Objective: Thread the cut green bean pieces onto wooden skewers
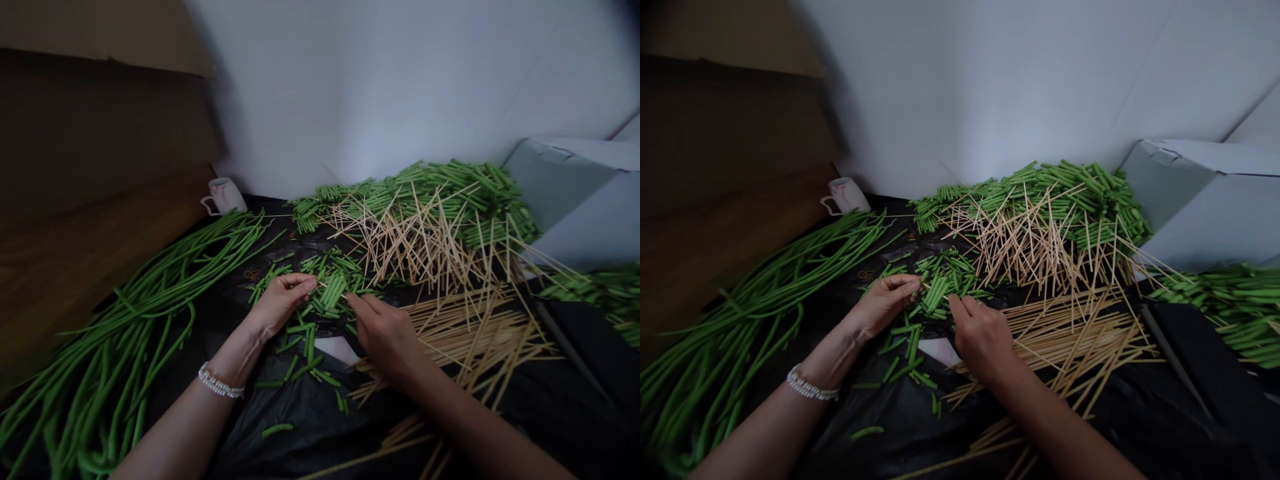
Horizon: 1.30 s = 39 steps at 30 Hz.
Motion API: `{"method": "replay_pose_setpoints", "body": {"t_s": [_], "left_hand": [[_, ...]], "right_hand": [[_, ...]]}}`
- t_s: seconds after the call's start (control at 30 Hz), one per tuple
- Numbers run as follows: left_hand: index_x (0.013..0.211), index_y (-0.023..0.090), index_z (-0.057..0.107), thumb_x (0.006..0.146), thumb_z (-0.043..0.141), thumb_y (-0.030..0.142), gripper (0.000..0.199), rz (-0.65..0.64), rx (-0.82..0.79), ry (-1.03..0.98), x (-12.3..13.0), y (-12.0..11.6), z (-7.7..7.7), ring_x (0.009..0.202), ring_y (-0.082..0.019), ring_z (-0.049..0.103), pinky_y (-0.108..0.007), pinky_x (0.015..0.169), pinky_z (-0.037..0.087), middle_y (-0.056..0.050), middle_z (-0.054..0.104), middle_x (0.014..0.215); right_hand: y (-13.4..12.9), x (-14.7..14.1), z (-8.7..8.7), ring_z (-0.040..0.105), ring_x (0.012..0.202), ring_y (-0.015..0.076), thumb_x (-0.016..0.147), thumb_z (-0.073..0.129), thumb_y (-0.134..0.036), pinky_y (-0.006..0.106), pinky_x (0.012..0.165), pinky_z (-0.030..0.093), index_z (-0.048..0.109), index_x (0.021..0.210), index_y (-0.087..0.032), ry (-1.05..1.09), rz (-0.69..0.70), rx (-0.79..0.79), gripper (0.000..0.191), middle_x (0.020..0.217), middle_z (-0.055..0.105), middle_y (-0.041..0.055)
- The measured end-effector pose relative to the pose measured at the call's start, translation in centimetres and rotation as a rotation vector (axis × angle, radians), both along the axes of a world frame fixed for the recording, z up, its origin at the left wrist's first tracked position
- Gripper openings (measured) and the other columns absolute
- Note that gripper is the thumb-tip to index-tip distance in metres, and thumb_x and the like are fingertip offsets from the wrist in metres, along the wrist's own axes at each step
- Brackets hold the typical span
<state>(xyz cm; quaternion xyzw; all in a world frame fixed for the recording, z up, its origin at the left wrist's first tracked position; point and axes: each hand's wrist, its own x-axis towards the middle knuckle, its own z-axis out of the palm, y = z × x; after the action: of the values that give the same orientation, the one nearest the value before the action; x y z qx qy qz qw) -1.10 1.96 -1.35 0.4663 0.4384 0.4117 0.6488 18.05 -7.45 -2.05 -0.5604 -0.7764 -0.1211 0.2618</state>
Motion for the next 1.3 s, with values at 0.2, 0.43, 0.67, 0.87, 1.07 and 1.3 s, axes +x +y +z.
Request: {"method": "replay_pose_setpoints", "body": {"t_s": [0.2,0.43,0.67,0.87,1.07,1.3], "left_hand": [[0.074,0.016,0.075,0.053,0.088,0.028,0.027,-0.030,-0.131,-0.104,0.2,0.0,-0.2,0.063,-0.008,0.056,-0.021,0.062,0.043,-0.002,0.070,0.074],[0.075,0.016,0.076,0.053,0.088,0.030,0.029,-0.034,-0.125,-0.077,0.1,-0.2,0.0,0.061,-0.006,0.055,-0.020,0.062,0.042,-0.001,0.070,0.073],[0.071,0.015,0.075,0.052,0.089,0.030,0.028,-0.035,-0.125,-0.062,0.6,-0.6,0.1,0.059,-0.006,0.054,-0.020,0.060,0.042,0.000,0.069,0.069],[0.073,0.016,0.075,0.054,0.087,0.033,0.028,-0.063,-0.038,-0.001,0.4,-0.6,0.6,0.062,-0.008,0.055,-0.021,0.063,0.043,-0.001,0.069,0.073],[0.081,0.016,0.075,0.066,0.078,0.041,0.029,-0.069,0.283,0.412,-2.9,1.1,2.1,0.072,-0.016,0.061,-0.027,0.069,0.045,-0.005,0.072,0.084],[0.085,0.020,0.074,0.074,0.066,0.025,0.015,-0.534,0.600,0.723,-4.4,1.5,2.8,0.087,-0.019,0.060,-0.031,0.085,0.043,-0.004,0.067,0.089]], "right_hand": [[0.0,-0.2,-0.1,0.057,0.063,0.0136,0.086,0.042,-0.007,0.025,0.059,0.039,0.065,0.109,-0.014,0.020,0.014,-0.001,0.033,0.075,0.064,0.0026],[-0.1,-0.2,0.0,0.058,0.066,0.0148,0.087,0.043,-0.008,0.025,0.061,0.041,0.065,0.110,-0.014,0.058,0.015,-0.051,0.033,0.077,0.064,0.0033],[0.0,-0.4,0.0,0.061,0.074,0.0152,0.090,0.041,-0.009,0.024,0.069,0.043,0.065,0.110,-0.015,0.169,0.028,-0.187,0.032,0.083,0.066,0.0050],[0.1,-0.3,0.2,0.059,0.066,0.0152,0.089,0.040,-0.009,0.025,0.063,0.042,0.066,0.108,-0.014,0.119,0.041,-0.091,0.032,0.076,0.063,0.0041],[0.3,0.6,0.5,0.059,0.067,0.0144,0.088,0.041,-0.008,0.025,0.061,0.041,0.064,0.113,-0.013,0.101,0.010,-0.024,0.034,0.081,0.066,0.0046],[0.3,0.9,0.3,0.057,0.065,0.0133,0.089,0.042,-0.010,0.024,0.060,0.039,0.065,0.111,-0.015,0.065,-0.008,0.001,0.032,0.080,0.066,0.0036]]}}
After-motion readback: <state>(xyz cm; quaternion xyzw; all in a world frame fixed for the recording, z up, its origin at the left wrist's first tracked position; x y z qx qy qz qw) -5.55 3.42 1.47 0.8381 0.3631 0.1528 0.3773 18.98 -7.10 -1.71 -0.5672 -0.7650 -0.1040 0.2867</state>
